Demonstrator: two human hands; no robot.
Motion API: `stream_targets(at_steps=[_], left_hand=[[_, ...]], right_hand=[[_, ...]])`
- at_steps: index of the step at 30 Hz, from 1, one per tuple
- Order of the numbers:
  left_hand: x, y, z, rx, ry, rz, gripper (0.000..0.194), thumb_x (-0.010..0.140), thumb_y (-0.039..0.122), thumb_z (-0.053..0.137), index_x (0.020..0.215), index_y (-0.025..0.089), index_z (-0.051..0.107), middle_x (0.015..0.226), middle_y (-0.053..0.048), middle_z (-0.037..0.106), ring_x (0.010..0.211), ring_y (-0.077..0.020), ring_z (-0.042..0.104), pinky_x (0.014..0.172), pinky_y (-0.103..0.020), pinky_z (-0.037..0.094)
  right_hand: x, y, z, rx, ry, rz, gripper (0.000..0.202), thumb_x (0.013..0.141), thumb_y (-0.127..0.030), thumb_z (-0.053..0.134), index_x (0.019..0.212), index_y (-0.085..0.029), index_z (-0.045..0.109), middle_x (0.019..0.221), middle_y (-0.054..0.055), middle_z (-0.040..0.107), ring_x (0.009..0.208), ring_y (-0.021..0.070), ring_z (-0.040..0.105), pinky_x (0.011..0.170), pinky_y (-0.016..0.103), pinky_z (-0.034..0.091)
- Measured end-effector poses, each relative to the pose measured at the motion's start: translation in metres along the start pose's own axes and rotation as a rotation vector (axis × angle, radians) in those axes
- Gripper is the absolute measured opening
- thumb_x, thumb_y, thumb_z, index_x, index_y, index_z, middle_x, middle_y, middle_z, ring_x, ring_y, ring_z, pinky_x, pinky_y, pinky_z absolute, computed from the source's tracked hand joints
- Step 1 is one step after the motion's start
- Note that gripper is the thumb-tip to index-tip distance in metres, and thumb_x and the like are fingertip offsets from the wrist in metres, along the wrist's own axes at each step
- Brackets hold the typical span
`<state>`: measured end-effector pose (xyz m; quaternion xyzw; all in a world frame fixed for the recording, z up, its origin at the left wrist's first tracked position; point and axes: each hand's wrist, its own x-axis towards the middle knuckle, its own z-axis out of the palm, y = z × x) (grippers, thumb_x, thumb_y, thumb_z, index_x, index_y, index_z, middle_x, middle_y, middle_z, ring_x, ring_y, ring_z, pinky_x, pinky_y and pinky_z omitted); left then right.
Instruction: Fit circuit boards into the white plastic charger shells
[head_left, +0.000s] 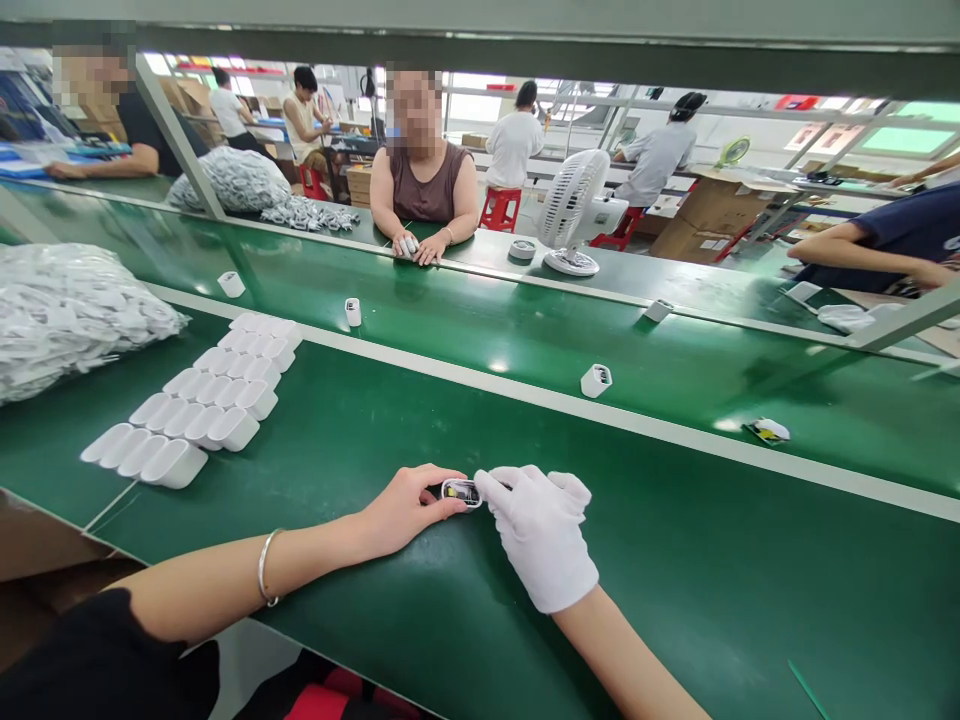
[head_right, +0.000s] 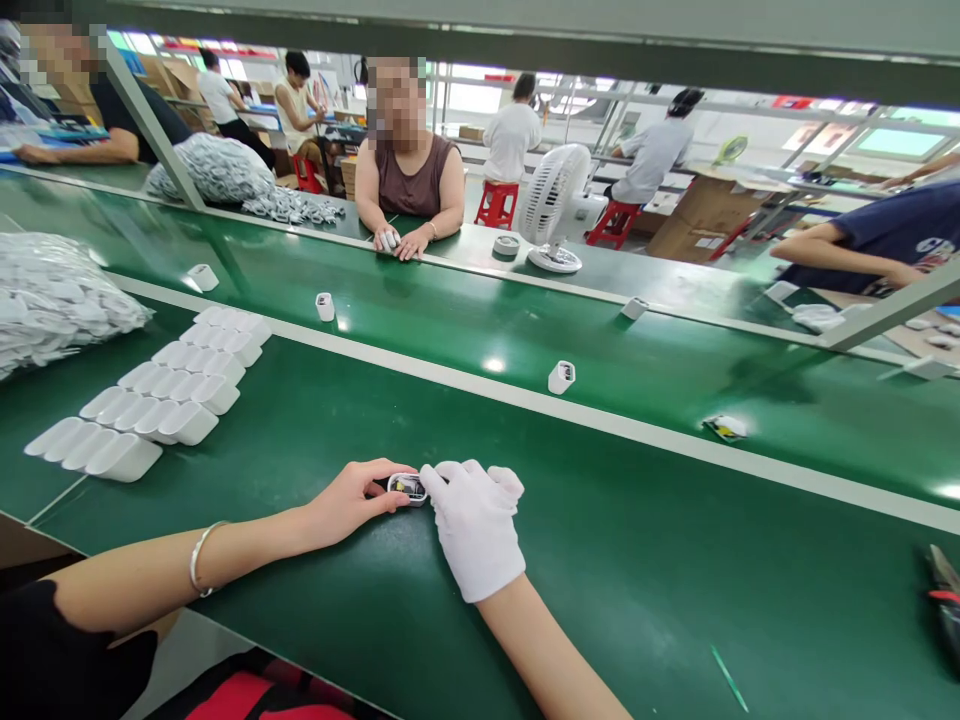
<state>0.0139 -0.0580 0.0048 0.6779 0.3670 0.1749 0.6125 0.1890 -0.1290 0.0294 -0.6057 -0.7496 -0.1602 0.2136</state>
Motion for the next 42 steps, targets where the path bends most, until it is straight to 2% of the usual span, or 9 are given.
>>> stream_targets(at_steps=[4,8,14,21,25,30,37,42], left_hand=[[0.0,0.001,-0.001,0.022,-0.001,0.003,0.033,0.079,0.037,0.064,0.107,0.02,0.067,0.11,-0.006,0.064,0.075,-0.0153,0.06,0.076,-0.029,0.05],[0.0,0.002,-0.001,0.014,-0.007,-0.006,0.032,0.079,0.036,0.064,0.106,0.019,0.068,0.11,-0.006,0.064,0.073,-0.0142,0.059,0.074,-0.028,0.05],[0.0,0.003,0.0,0.002,0.001,-0.011,0.033,0.078,0.036,0.064,0.105,0.018,0.068,0.109,-0.006,0.064,0.072,-0.0142,0.059,0.073,-0.028,0.05],[0.001,0.0,-0.001,0.022,-0.013,0.003,0.034,0.079,0.037,0.063,0.107,0.019,0.067,0.112,-0.007,0.064,0.075,-0.0152,0.06,0.076,-0.03,0.05],[0.001,-0.001,-0.001,0.029,-0.012,0.006,0.032,0.079,0.037,0.064,0.106,0.02,0.068,0.11,-0.006,0.064,0.073,-0.0144,0.059,0.074,-0.029,0.051],[0.0,0.002,0.0,0.03,-0.011,0.005,0.032,0.08,0.036,0.064,0.107,0.019,0.067,0.11,-0.006,0.064,0.073,-0.0144,0.06,0.075,-0.029,0.051],[-0.001,0.003,0.0,0.088,-0.024,0.056,0.03,0.082,0.034,0.062,0.108,0.021,0.068,0.112,-0.006,0.065,0.093,-0.02,0.06,0.079,-0.029,0.051],[0.0,0.0,0.001,0.097,-0.021,0.064,0.031,0.082,0.033,0.061,0.11,0.02,0.067,0.111,-0.006,0.065,0.094,-0.0201,0.06,0.079,-0.028,0.052]], right_hand=[[0.001,-0.001,-0.004,0.03,-0.123,-0.012,0.024,0.081,-0.003,0.048,0.077,-0.022,0.062,0.067,-0.004,0.062,0.058,0.0095,0.04,0.064,0.033,0.016],[0.0,0.001,-0.011,0.099,-0.174,0.022,0.021,0.084,-0.006,0.046,0.074,-0.02,0.059,0.066,-0.003,0.062,0.056,0.0092,0.039,0.065,0.032,0.015],[0.001,0.0,-0.008,0.193,-0.129,0.115,0.02,0.086,-0.01,0.048,0.074,-0.021,0.059,0.068,-0.005,0.064,0.057,0.0083,0.044,0.067,0.031,0.016],[0.002,-0.003,-0.009,0.017,-0.18,0.078,0.022,0.077,-0.002,0.048,0.07,-0.02,0.058,0.061,-0.004,0.058,0.055,0.0098,0.038,0.064,0.032,0.014],[0.002,-0.003,-0.015,0.016,-0.172,0.094,0.02,0.079,-0.005,0.049,0.067,-0.019,0.056,0.06,-0.004,0.057,0.055,0.0099,0.036,0.063,0.032,0.014],[0.002,-0.006,-0.013,0.002,-0.187,0.055,0.019,0.077,-0.003,0.049,0.072,-0.02,0.058,0.063,-0.003,0.058,0.056,0.0104,0.039,0.064,0.032,0.014],[0.001,-0.005,-0.015,0.039,-0.224,0.054,0.018,0.08,-0.007,0.048,0.068,-0.019,0.055,0.06,-0.002,0.054,0.055,0.0107,0.036,0.065,0.033,0.015],[0.002,-0.002,-0.022,0.013,-0.206,0.05,0.021,0.081,-0.007,0.047,0.065,-0.018,0.054,0.059,-0.003,0.055,0.053,0.0096,0.034,0.065,0.033,0.015]])
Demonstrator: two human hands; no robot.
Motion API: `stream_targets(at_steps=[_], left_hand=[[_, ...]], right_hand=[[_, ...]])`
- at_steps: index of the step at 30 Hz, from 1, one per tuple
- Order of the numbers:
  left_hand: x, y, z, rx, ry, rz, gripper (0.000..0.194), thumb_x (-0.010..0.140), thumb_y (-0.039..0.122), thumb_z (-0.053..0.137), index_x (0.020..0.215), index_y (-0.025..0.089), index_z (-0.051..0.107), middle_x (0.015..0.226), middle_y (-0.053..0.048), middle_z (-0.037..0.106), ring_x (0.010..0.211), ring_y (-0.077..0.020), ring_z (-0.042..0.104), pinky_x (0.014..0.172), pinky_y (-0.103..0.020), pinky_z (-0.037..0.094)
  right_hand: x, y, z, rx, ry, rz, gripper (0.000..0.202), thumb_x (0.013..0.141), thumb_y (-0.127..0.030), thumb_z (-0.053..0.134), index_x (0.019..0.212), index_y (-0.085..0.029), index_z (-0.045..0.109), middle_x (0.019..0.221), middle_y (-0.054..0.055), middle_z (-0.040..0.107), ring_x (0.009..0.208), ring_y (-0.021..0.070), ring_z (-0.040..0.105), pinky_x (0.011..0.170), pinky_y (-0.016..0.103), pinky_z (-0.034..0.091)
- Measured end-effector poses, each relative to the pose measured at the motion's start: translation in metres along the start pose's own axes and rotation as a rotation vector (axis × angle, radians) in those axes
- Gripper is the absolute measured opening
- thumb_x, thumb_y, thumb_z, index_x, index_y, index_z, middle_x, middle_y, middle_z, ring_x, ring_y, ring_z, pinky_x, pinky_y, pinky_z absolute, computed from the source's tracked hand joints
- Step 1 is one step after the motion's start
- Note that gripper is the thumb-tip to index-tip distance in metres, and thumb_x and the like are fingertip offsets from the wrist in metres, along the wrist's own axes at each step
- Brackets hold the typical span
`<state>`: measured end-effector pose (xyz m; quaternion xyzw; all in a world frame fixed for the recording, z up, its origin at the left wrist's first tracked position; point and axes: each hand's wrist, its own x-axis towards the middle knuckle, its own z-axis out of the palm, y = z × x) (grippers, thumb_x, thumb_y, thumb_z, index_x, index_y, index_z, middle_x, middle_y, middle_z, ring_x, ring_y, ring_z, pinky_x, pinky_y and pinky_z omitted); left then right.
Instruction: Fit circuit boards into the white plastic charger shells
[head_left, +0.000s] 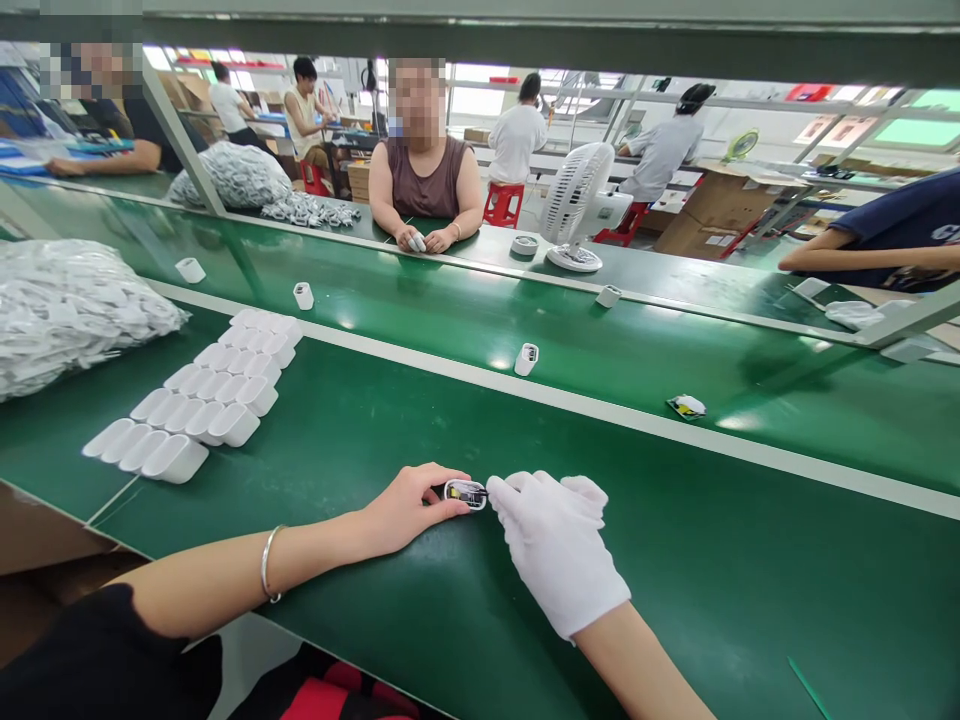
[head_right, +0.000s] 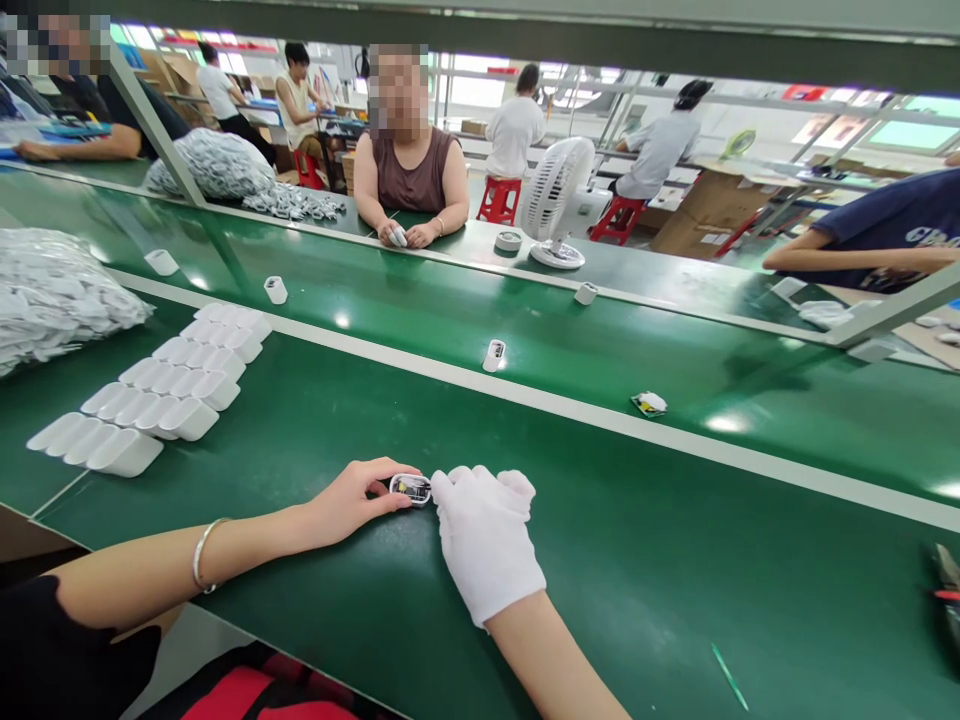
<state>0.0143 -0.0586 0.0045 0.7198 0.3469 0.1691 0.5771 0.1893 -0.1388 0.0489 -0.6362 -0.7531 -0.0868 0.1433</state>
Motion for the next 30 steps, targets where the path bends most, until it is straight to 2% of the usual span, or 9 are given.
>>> stream_targets(at_steps=[4,9,15,24,30], left_hand=[[0.0003,-0.0006,-0.0004,-0.005,-0.005,-0.011,0.032,0.082,0.035,0.062,0.11,0.02,0.067,0.112,-0.006,0.065,0.095,-0.0207,0.06,0.08,-0.029,0.051],[0.0003,0.0017,-0.0009,-0.004,-0.011,-0.02,0.032,0.082,0.036,0.061,0.11,0.021,0.067,0.11,-0.006,0.066,0.089,-0.019,0.061,0.079,-0.029,0.051],[0.0006,0.0026,-0.0002,-0.014,-0.009,-0.008,0.031,0.083,0.035,0.061,0.109,0.021,0.067,0.113,-0.006,0.065,0.094,-0.0202,0.061,0.08,-0.029,0.052],[0.0005,0.0024,-0.0006,-0.005,-0.002,-0.009,0.03,0.081,0.036,0.062,0.107,0.021,0.068,0.111,-0.005,0.066,0.096,-0.0213,0.06,0.079,-0.029,0.052],[0.0006,0.0009,-0.0007,-0.012,-0.005,-0.008,0.03,0.082,0.036,0.062,0.108,0.021,0.068,0.112,-0.005,0.066,0.096,-0.0212,0.06,0.08,-0.029,0.052]], right_hand=[[0.0,-0.0014,-0.0033,-0.028,0.052,0.0,0.02,0.079,-0.005,0.05,0.07,-0.02,0.058,0.062,-0.004,0.059,0.057,0.0097,0.041,0.066,0.033,0.017],[-0.0005,-0.0033,0.0008,-0.052,0.16,-0.026,0.028,0.077,-0.001,0.052,0.083,-0.025,0.064,0.076,-0.005,0.067,0.068,0.0102,0.051,0.069,0.035,0.018],[0.0011,-0.0015,0.0026,-0.053,0.134,-0.055,0.03,0.08,0.001,0.051,0.078,-0.026,0.064,0.07,-0.006,0.066,0.065,0.0092,0.047,0.066,0.034,0.017],[-0.0016,0.0046,-0.0007,-0.046,0.201,-0.068,0.037,0.077,0.006,0.047,0.072,-0.027,0.065,0.068,-0.007,0.065,0.06,0.0092,0.046,0.063,0.032,0.015],[-0.0031,0.0056,0.0047,-0.011,0.229,-0.031,0.034,0.078,0.002,0.05,0.08,-0.028,0.067,0.074,-0.006,0.068,0.062,0.0085,0.049,0.068,0.032,0.02]])
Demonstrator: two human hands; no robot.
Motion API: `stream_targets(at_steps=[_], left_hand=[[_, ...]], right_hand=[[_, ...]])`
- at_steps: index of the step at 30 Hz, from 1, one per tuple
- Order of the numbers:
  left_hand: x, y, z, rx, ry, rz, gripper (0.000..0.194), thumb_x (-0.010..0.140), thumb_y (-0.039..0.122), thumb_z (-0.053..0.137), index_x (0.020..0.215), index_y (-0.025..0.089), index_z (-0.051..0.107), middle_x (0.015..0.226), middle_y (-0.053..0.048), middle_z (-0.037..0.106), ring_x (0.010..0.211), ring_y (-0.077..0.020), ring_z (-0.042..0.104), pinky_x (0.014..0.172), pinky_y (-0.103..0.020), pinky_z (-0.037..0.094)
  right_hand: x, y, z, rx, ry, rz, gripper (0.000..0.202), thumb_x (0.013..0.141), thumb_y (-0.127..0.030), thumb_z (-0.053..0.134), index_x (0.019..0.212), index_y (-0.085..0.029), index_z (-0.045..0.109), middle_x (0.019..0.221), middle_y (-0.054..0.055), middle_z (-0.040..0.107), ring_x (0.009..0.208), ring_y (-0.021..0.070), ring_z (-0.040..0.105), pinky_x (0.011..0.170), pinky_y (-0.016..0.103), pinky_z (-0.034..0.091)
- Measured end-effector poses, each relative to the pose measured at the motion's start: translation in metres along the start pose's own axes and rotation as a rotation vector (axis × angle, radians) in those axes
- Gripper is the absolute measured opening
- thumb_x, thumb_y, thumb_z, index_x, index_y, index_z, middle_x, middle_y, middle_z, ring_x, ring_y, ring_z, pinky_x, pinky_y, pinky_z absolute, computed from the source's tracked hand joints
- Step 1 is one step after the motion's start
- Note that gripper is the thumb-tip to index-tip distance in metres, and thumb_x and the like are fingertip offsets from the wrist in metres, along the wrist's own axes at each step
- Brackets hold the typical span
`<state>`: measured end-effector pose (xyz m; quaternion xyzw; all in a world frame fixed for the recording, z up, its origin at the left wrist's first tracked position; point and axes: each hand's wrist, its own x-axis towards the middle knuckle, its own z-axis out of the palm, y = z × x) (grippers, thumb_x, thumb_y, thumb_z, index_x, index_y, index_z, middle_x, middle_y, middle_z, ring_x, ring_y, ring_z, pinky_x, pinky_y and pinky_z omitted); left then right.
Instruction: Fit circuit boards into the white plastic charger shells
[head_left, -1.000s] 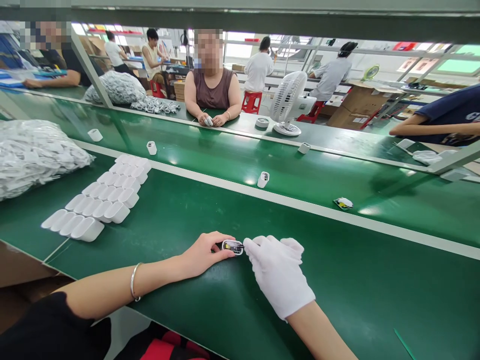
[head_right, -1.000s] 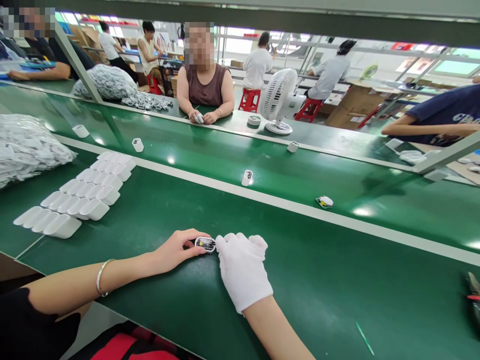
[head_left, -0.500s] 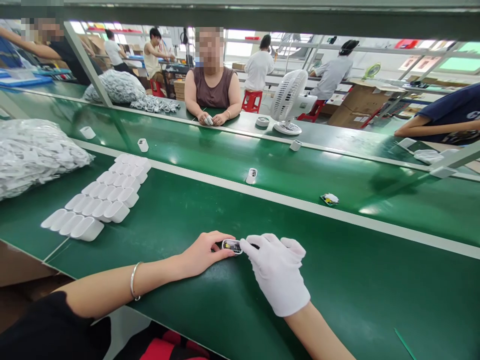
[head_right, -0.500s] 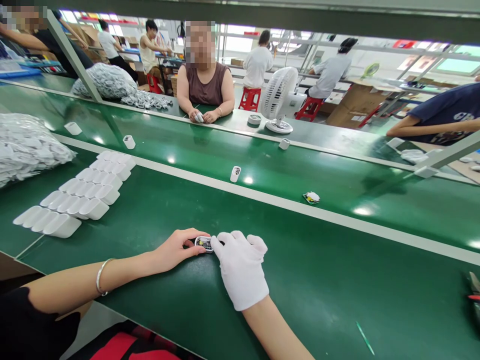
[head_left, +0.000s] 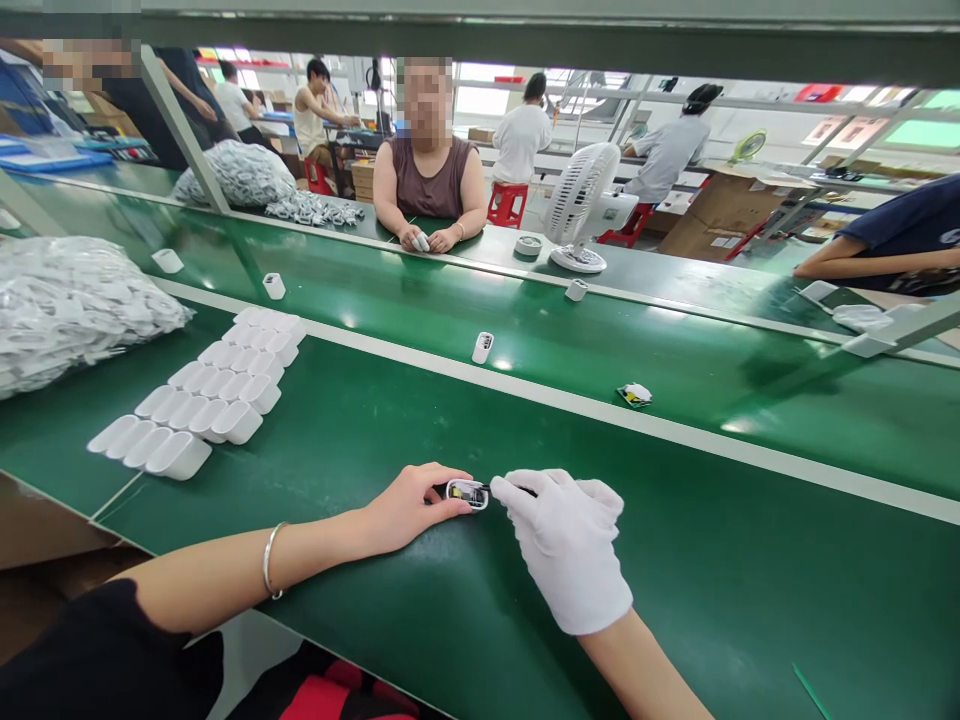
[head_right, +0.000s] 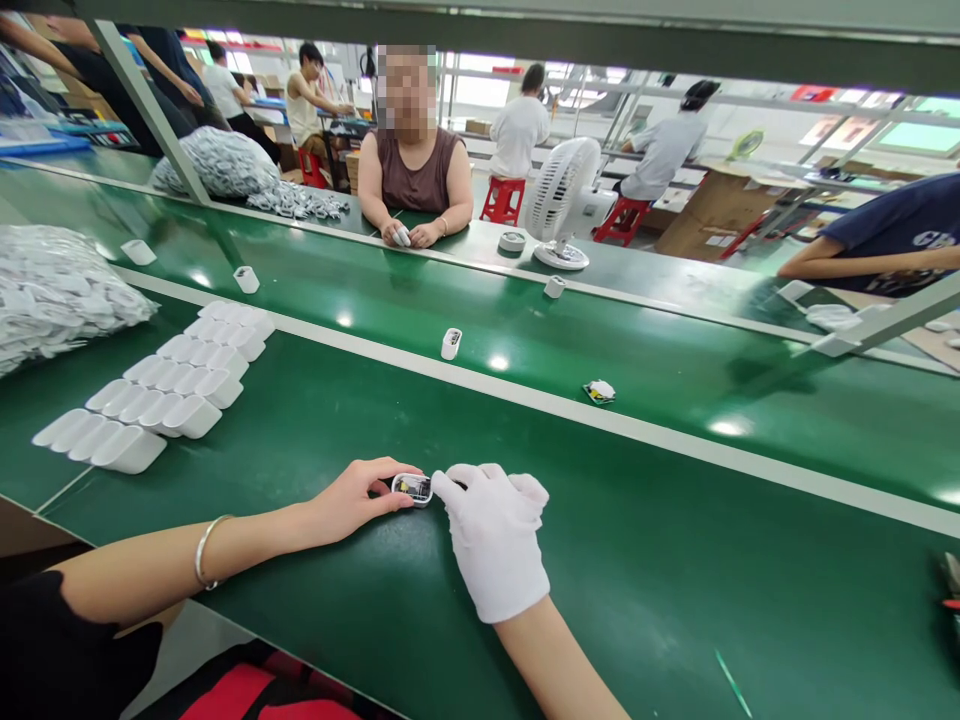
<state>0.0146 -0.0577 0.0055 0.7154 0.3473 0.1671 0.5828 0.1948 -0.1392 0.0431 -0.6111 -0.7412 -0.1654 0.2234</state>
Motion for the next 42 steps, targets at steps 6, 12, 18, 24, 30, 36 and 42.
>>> stream_targets(at_steps=[6,12,18,24,30,36,42], left_hand=[[0.0,0.0,0.0,0.009,-0.007,-0.002,0.031,0.082,0.035,0.062,0.109,0.02,0.067,0.112,-0.006,0.066,0.096,-0.021,0.061,0.08,-0.03,0.052],[-0.002,0.0,0.0,0.033,-0.007,0.008,0.032,0.084,0.035,0.06,0.111,0.02,0.066,0.113,-0.006,0.065,0.099,-0.0216,0.06,0.081,-0.03,0.051],[-0.001,0.0,0.0,0.024,-0.016,0.007,0.031,0.084,0.035,0.06,0.112,0.021,0.065,0.115,-0.005,0.065,0.097,-0.0207,0.06,0.081,-0.029,0.051],[-0.001,0.0,-0.001,0.034,-0.021,-0.001,0.032,0.083,0.035,0.061,0.111,0.021,0.065,0.114,-0.005,0.064,0.099,-0.0209,0.06,0.082,-0.03,0.051],[0.0,-0.001,0.0,0.038,-0.01,0.01,0.031,0.082,0.035,0.062,0.109,0.021,0.067,0.113,-0.005,0.065,0.098,-0.0208,0.06,0.081,-0.029,0.052],[-0.001,0.001,0.001,0.026,-0.005,0.018,0.03,0.084,0.034,0.06,0.109,0.021,0.067,0.113,-0.005,0.065,0.096,-0.0201,0.06,0.08,-0.029,0.052],[-0.001,0.001,0.0,0.025,-0.001,0.015,0.029,0.083,0.034,0.061,0.108,0.021,0.067,0.112,-0.005,0.065,0.094,-0.0196,0.061,0.079,-0.028,0.052]], right_hand=[[0.001,0.001,0.001,-0.073,-0.051,-0.084,0.04,0.075,0.009,0.039,0.082,-0.022,0.063,0.059,-0.006,0.059,0.049,0.0096,0.034,0.069,0.031,0.022],[0.009,0.003,-0.006,-0.09,-0.166,-0.054,0.037,0.06,0.012,0.041,0.069,-0.021,0.055,0.059,-0.006,0.058,0.056,0.0101,0.039,0.068,0.034,0.017],[0.01,0.003,-0.001,-0.093,-0.252,-0.099,0.038,0.064,0.01,0.044,0.075,-0.024,0.057,0.068,-0.006,0.064,0.066,0.0115,0.048,0.081,0.039,0.016],[0.013,0.004,-0.003,-0.077,-0.311,-0.032,0.038,0.066,0.009,0.044,0.077,-0.024,0.059,0.072,-0.006,0.066,0.066,0.01,0.049,0.083,0.039,0.015],[0.013,0.005,-0.001,-0.039,-0.26,-0.018,0.035,0.069,0.008,0.044,0.075,-0.024,0.059,0.071,-0.006,0.066,0.063,0.0088,0.046,0.082,0.037,0.016],[0.009,0.005,0.002,0.013,-0.251,-0.008,0.031,0.07,0.005,0.044,0.073,-0.022,0.058,0.068,-0.006,0.063,0.061,0.009,0.042,0.077,0.036,0.017],[0.008,0.004,0.005,0.002,-0.25,-0.011,0.028,0.067,0.005,0.043,0.069,-0.02,0.056,0.06,-0.004,0.058,0.056,0.0094,0.036,0.067,0.034,0.015]])
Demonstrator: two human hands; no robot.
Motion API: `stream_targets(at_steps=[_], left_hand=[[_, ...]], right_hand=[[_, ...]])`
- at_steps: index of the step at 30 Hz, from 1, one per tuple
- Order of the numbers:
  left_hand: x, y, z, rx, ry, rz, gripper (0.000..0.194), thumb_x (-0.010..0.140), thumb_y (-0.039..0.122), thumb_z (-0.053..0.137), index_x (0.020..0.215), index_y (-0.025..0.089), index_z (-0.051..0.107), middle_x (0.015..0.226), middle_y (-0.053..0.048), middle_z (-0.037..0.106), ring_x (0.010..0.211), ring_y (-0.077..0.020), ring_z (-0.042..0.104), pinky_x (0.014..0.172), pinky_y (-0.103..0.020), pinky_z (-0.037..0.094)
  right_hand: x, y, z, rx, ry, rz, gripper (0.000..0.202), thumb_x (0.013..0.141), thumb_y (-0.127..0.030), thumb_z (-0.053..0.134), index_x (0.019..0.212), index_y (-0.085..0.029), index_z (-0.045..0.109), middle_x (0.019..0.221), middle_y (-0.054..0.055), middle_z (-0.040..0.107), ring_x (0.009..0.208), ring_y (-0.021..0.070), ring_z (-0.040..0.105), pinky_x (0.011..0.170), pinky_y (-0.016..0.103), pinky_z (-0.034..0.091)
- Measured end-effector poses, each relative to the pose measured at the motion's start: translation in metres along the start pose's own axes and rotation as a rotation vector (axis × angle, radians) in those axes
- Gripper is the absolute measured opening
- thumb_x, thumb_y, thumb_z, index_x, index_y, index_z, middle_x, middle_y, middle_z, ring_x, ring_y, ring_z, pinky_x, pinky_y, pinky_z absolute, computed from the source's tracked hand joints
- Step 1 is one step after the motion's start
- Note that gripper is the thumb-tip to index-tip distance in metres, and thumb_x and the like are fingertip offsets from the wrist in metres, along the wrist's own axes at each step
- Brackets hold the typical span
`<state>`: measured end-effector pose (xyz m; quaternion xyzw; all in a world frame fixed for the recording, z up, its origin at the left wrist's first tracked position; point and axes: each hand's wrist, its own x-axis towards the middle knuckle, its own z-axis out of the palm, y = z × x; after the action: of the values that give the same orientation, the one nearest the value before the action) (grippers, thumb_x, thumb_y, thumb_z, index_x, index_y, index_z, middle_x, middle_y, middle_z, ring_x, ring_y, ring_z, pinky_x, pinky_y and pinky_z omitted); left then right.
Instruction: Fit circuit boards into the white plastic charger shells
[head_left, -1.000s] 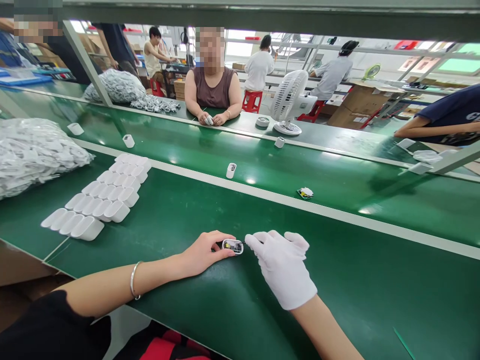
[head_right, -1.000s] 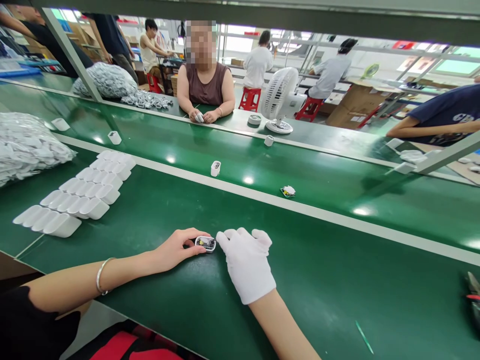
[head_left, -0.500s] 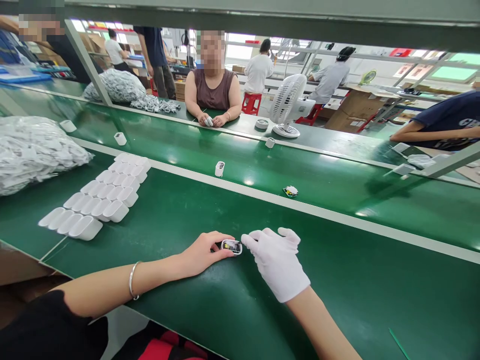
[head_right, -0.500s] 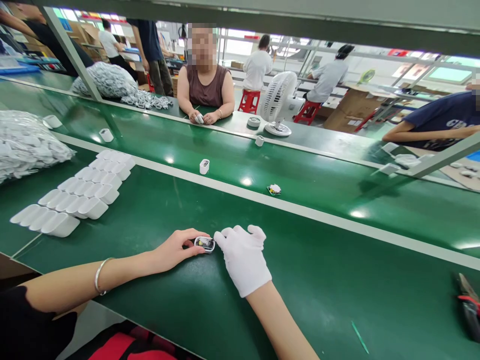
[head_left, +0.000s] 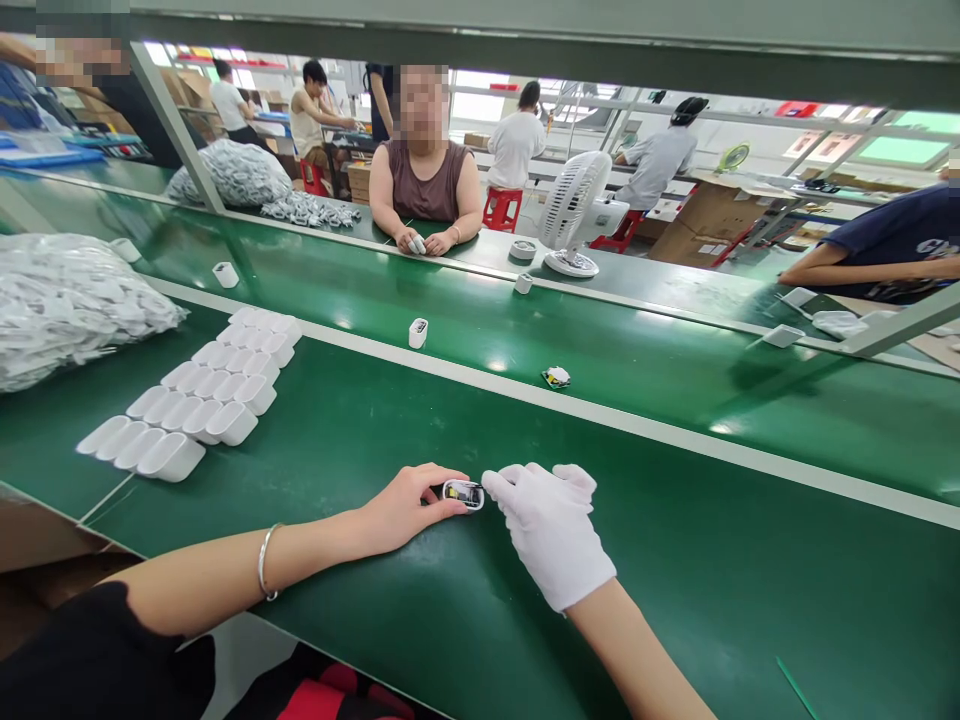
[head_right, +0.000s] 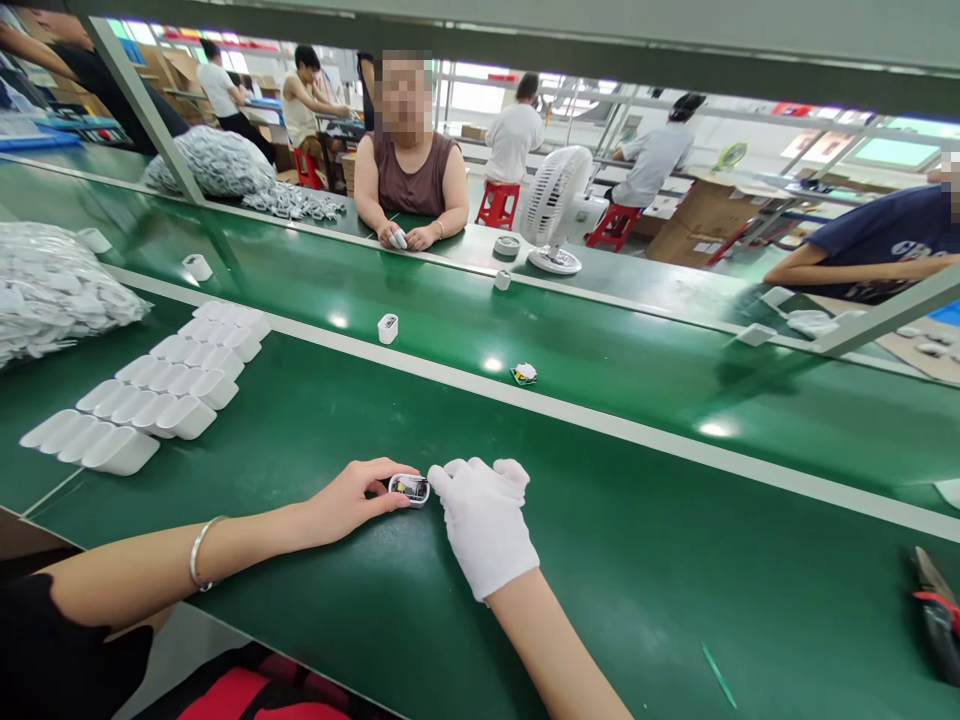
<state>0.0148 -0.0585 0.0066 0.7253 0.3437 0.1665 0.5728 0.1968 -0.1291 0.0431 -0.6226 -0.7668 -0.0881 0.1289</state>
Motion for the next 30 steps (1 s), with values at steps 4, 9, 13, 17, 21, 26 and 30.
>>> stream_targets(at_steps=[4,9,13,17,21,26,30], left_hand=[[0.0,-0.002,0.0,-0.007,0.013,-0.004,0.03,0.082,0.036,0.062,0.108,0.021,0.068,0.113,-0.005,0.065,0.092,-0.0197,0.061,0.078,-0.029,0.052],[0.0,-0.005,0.001,-0.009,0.018,-0.015,0.032,0.082,0.039,0.063,0.109,0.022,0.068,0.112,-0.005,0.066,0.085,-0.0174,0.062,0.078,-0.029,0.052],[-0.002,-0.003,0.001,0.024,0.023,-0.009,0.032,0.082,0.04,0.061,0.108,0.021,0.068,0.113,-0.006,0.065,0.084,-0.0174,0.062,0.078,-0.029,0.052],[-0.002,0.0,-0.009,0.084,0.076,0.022,0.032,0.087,0.04,0.053,0.111,0.022,0.066,0.116,-0.006,0.064,0.095,-0.0194,0.061,0.081,-0.029,0.051],[0.002,0.0,-0.024,0.128,0.202,0.063,0.035,0.091,0.04,0.044,0.11,0.021,0.066,0.115,-0.006,0.065,0.105,-0.0211,0.058,0.083,-0.03,0.05],[0.003,-0.003,-0.026,0.154,0.248,0.063,0.034,0.091,0.037,0.043,0.108,0.021,0.067,0.109,-0.005,0.066,0.09,-0.0184,0.06,0.078,-0.029,0.051],[0.002,-0.003,-0.022,0.179,0.245,0.067,0.033,0.089,0.037,0.045,0.107,0.02,0.067,0.103,-0.005,0.067,0.076,-0.0163,0.058,0.071,-0.029,0.05]], right_hand=[[-0.001,-0.005,-0.004,-0.031,0.009,0.014,0.027,0.071,0.004,0.043,0.069,-0.019,0.057,0.058,-0.002,0.057,0.056,0.0103,0.037,0.066,0.034,0.014],[-0.005,0.0,-0.006,-0.03,-0.031,0.091,0.023,0.079,-0.004,0.046,0.07,-0.02,0.059,0.065,-0.002,0.061,0.055,0.0108,0.041,0.068,0.033,0.02],[-0.011,0.014,0.016,-0.075,-0.062,0.234,0.021,0.085,-0.013,0.048,0.08,-0.024,0.065,0.075,0.001,0.066,0.059,0.0138,0.05,0.064,0.03,0.03],[-0.014,0.011,0.031,0.028,0.107,0.249,0.02,0.089,-0.024,0.047,0.09,-0.023,0.067,0.109,0.011,0.064,0.087,0.0239,0.061,0.064,0.032,0.044],[-0.012,-0.009,0.025,0.264,0.167,-0.071,0.021,0.089,-0.024,0.046,0.102,-0.023,0.064,0.123,0.012,0.055,0.101,0.0233,0.057,0.078,0.035,0.05],[-0.002,-0.024,0.025,0.612,-0.102,-0.073,0.023,0.09,-0.021,0.043,0.091,-0.027,0.064,0.096,0.005,0.062,0.081,0.0154,0.058,0.07,0.029,0.05],[0.003,-0.024,0.032,0.954,-0.155,0.2,0.03,0.093,-0.036,0.041,0.08,-0.026,0.066,0.075,0.001,0.059,0.068,0.0142,0.054,0.064,0.027,0.049]])
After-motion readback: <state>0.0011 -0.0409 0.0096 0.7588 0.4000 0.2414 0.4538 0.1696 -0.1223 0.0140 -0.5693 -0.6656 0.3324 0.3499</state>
